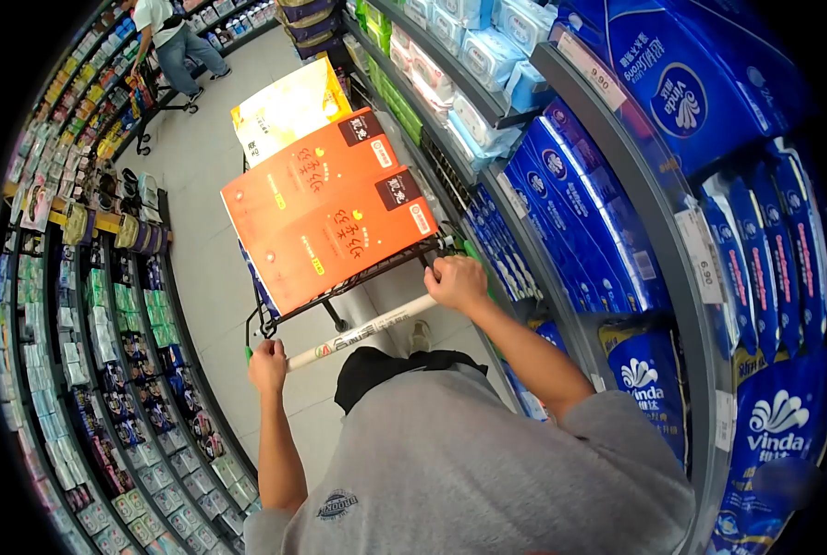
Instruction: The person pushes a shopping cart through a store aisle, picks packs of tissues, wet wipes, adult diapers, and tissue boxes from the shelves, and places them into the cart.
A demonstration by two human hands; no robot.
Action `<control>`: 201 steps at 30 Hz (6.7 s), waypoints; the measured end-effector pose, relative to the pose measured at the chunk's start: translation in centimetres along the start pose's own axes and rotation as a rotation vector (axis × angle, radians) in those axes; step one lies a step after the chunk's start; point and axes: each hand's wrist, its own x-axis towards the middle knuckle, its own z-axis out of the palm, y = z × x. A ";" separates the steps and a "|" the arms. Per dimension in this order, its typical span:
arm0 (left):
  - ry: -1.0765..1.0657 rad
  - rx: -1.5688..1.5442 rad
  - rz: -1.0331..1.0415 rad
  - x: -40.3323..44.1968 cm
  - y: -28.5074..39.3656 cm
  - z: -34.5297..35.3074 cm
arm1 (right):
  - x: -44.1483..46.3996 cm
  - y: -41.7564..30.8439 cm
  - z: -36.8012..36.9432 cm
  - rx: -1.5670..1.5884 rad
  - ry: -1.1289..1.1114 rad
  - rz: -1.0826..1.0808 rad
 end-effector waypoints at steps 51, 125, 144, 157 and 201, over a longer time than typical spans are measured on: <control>-0.984 -1.293 1.325 0.2 58.6 -16.0 | 5.0 -10.3 -30.7 0.583 1.012 0.172; -0.287 -1.050 -0.024 12.1 7.0 -3.0 | 11.3 -9.9 7.3 0.691 -0.247 0.252; -0.416 -1.080 0.039 12.6 8.0 -5.8 | 12.6 -15.7 3.8 1.039 -0.617 0.182; 0.238 -1.088 -0.061 13.7 3.3 -13.0 | 13.2 -18.4 7.8 0.929 -0.579 -0.073; 0.480 -0.761 0.096 14.2 6.9 -4.2 | 6.8 -12.0 6.1 0.517 0.066 -0.120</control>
